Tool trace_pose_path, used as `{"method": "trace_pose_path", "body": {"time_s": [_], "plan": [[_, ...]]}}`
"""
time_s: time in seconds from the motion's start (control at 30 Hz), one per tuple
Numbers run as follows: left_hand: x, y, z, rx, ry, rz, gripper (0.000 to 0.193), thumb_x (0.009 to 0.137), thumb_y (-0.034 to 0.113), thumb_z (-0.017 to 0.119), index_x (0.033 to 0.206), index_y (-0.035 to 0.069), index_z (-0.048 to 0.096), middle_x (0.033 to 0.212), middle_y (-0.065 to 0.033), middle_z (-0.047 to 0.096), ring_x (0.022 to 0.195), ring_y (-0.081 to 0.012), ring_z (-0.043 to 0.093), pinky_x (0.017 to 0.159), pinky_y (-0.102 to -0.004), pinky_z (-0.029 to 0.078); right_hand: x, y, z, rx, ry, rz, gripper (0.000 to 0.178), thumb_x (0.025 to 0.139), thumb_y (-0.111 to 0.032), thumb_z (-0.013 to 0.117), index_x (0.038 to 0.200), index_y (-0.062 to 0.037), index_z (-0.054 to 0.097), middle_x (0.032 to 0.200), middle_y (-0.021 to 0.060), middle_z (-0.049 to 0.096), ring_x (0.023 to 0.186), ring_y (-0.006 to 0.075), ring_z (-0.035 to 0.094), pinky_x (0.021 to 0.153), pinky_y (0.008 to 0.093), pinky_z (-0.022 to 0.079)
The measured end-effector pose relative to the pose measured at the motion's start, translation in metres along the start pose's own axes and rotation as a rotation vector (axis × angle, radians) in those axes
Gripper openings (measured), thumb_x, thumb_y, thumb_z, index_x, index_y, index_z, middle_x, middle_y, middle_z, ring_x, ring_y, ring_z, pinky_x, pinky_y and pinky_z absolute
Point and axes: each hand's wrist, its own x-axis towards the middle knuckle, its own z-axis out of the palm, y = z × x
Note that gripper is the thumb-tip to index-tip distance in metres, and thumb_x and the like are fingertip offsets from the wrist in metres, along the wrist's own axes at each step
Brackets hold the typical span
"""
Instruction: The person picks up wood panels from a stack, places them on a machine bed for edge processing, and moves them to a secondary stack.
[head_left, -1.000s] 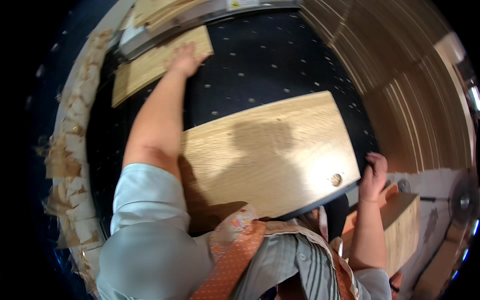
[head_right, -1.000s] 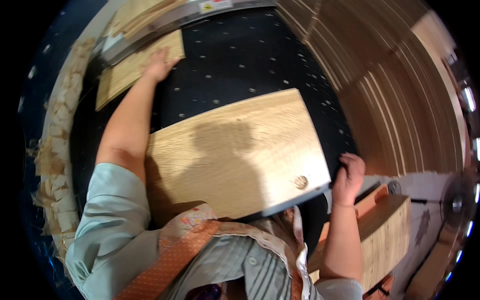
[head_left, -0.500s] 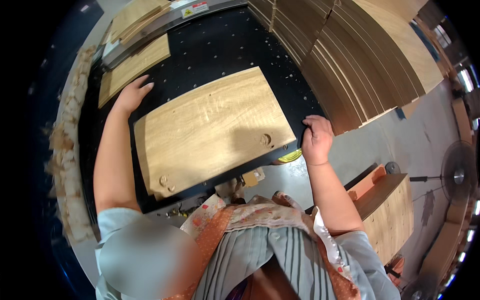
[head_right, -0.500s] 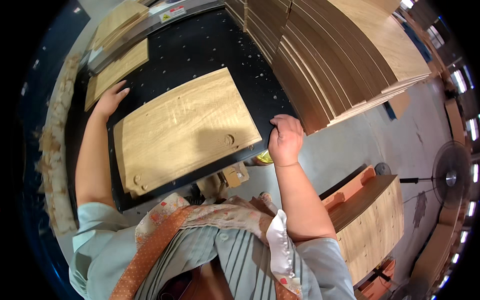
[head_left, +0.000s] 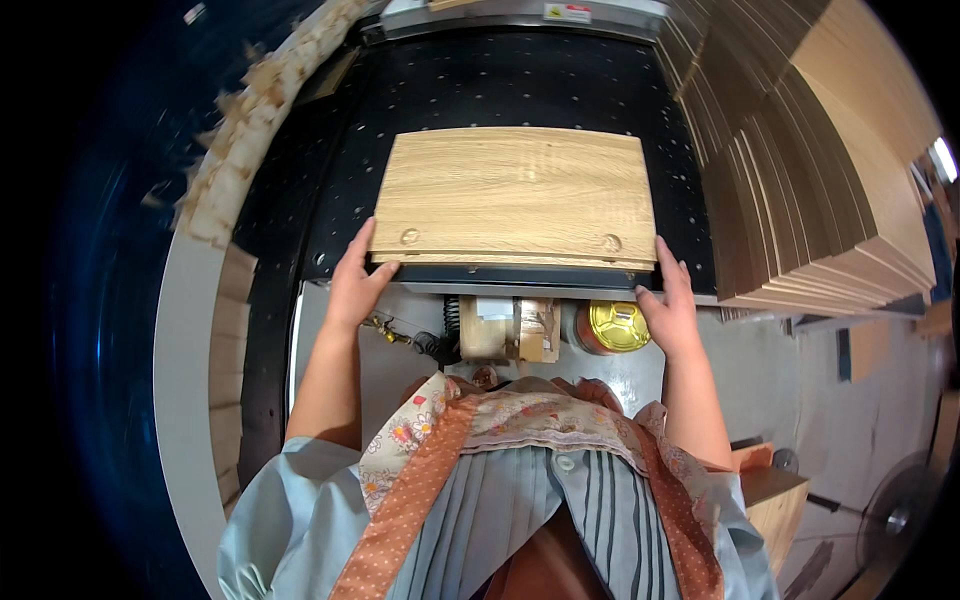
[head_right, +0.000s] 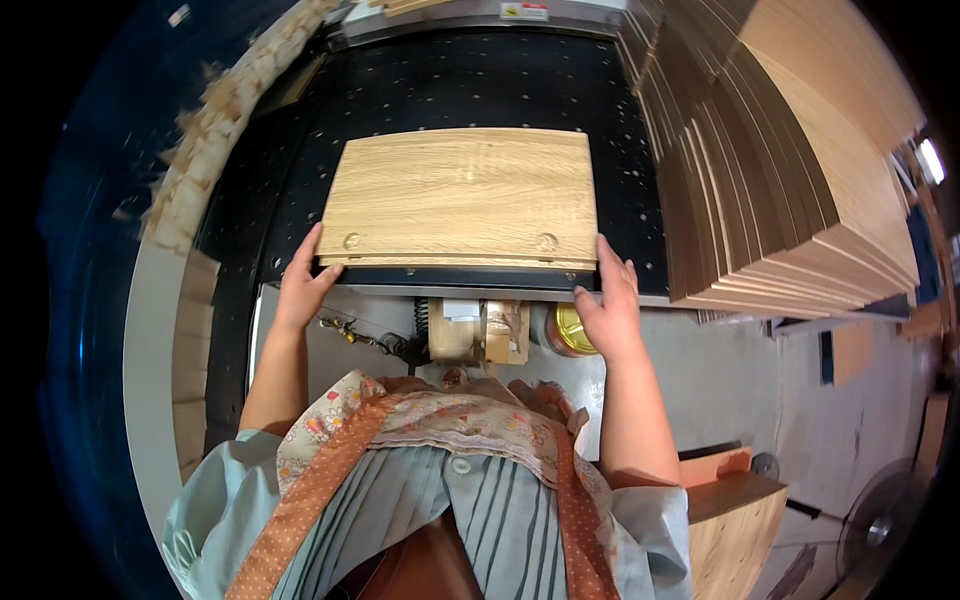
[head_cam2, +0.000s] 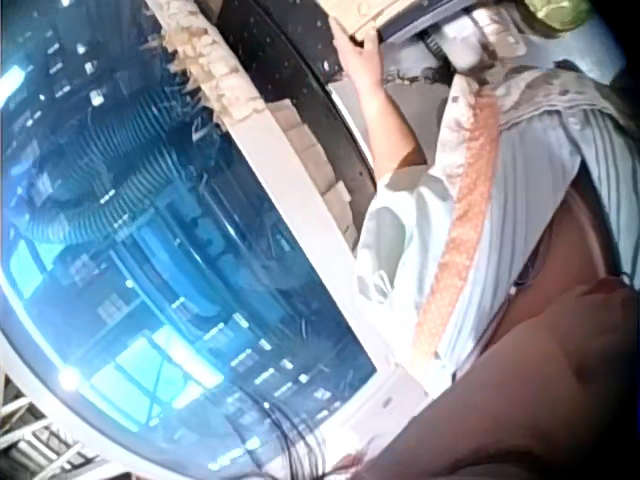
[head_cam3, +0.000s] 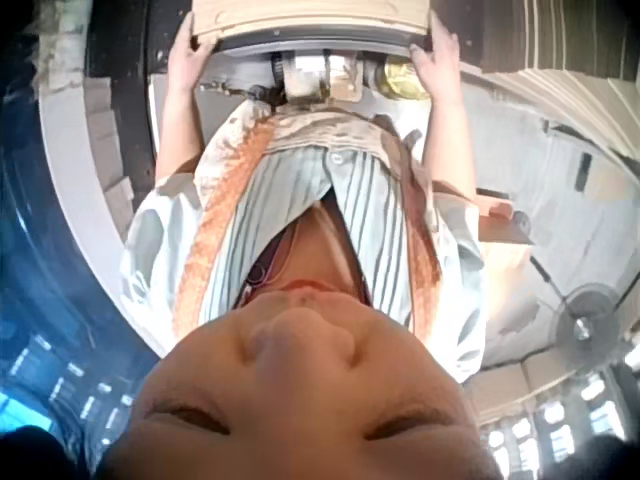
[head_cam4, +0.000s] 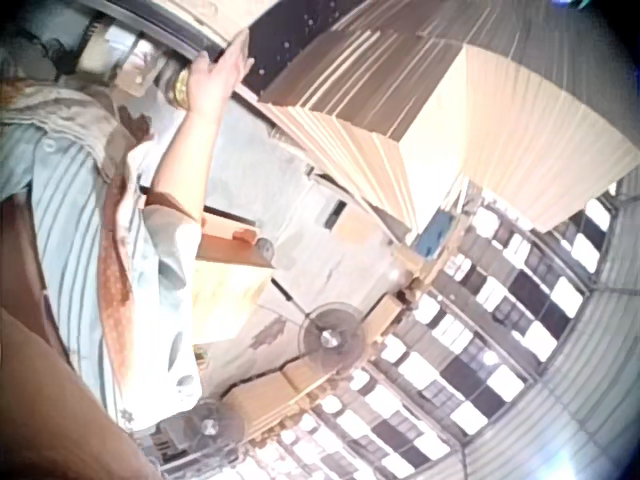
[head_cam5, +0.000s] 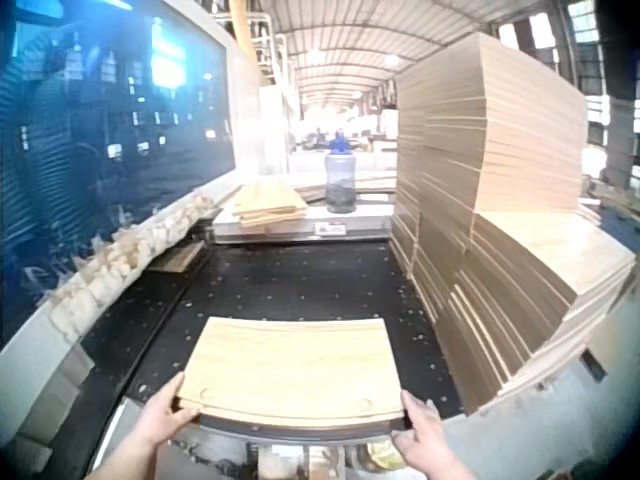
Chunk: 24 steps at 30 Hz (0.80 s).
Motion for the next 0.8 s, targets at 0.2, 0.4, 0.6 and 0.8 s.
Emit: {"method": "trace_pose_path", "body": {"time_s": [0.2,0.4,0.6,0.8], "plan": [[-0.017,-0.008,0.014,0.062,0.189,0.006,0.062,0.073,0.005,0.071,0.130,0.005,0.046,0.121,-0.0149,0.057,0.114,-0.0267,0.053,0.101,-0.0330,0.035,-0.006,0.002,0.002,0.007,-0.015,-0.008,0.069,0.076,-0.004,0.061,0.139,-0.0095,0.034,0.136,0.0168,0.044,0.128,0.0338,0.037,0.110,0.0418,0.020],[-0.007,-0.010,0.006,0.012,0.159,-0.059,0.064,0.067,0.009,0.077,0.126,0.008,0.052,0.121,-0.0145,0.057,0.112,-0.0271,0.055,0.096,-0.0328,0.042,-0.006,0.003,0.007,-0.049,0.022,-0.031,0.068,0.076,-0.007,0.064,0.136,-0.0017,0.034,0.134,0.0192,0.045,0.124,0.0353,0.040,0.108,0.0465,0.023],[0.012,-0.007,-0.009,-0.127,0.017,-0.069,0.064,0.063,0.002,0.077,0.123,0.003,0.053,0.114,-0.0120,0.061,0.107,-0.0215,0.057,0.094,-0.0309,0.042,-0.002,0.005,0.011,-0.095,0.070,-0.069,0.063,0.078,-0.010,0.063,0.134,-0.0013,0.038,0.130,0.0193,0.048,0.121,0.0337,0.044,0.106,0.0470,0.026],[0.004,-0.015,-0.007,0.083,0.083,0.047,0.064,0.065,0.006,0.076,0.125,0.007,0.053,0.113,-0.0138,0.059,0.105,-0.0258,0.058,0.093,-0.0324,0.043,-0.003,-0.001,0.015,-0.108,0.127,-0.068,0.058,0.078,-0.010,0.062,0.132,-0.0013,0.041,0.127,0.0188,0.051,0.119,0.0331,0.046,0.104,0.0468,0.029]]}}
